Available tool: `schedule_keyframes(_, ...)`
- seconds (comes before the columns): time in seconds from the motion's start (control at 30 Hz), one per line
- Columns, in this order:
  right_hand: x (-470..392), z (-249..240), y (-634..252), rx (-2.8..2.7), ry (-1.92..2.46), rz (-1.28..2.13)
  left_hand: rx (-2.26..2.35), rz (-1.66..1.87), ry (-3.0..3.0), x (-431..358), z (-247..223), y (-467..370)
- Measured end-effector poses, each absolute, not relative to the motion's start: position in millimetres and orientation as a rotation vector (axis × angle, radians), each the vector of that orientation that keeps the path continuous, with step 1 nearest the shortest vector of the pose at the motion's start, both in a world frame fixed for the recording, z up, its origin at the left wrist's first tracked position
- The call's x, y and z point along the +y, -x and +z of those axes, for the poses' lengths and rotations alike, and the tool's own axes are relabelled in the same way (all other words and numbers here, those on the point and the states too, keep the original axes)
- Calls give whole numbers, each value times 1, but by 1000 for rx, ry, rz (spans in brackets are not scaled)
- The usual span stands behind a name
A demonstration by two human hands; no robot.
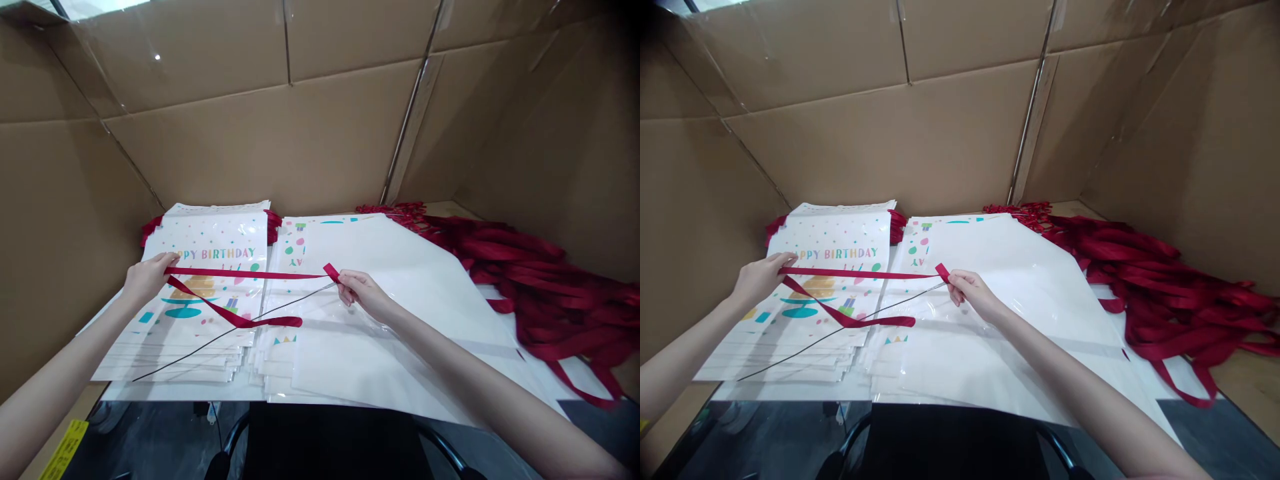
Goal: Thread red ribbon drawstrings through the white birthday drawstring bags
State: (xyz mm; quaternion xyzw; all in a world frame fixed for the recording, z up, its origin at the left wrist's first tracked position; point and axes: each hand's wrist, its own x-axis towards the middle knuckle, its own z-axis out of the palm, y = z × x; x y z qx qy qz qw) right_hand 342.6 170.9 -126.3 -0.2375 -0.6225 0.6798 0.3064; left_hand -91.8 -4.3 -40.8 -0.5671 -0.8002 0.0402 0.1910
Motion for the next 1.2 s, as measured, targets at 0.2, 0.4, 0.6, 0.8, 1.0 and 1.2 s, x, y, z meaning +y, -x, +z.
schedule_keyframes(0.2,172,-143,-344,-1606,702,1841,-2154,129,1521,-4,-39,97)
schedule_keyframes(0.4,181,-135,-351,-1488,670,1784,-2115,216,1409,-9,-32,114)
schedule_keyframes(0.6,199,-121,-378,-1359,633,1697,-2331,240,1372,-16,-36,139)
schedule_keyframes(0.8,212,-90,-429,-1212,681,1532,-2456,12,1573,8,-32,105)
schedule_keyframes(1.0,214,-65,-482,-924,683,1468,-2463,-606,1952,110,-15,-1)
schedule_keyframes(1.2,198,-56,-524,-855,706,1364,-1823,-1747,2586,208,11,-149)
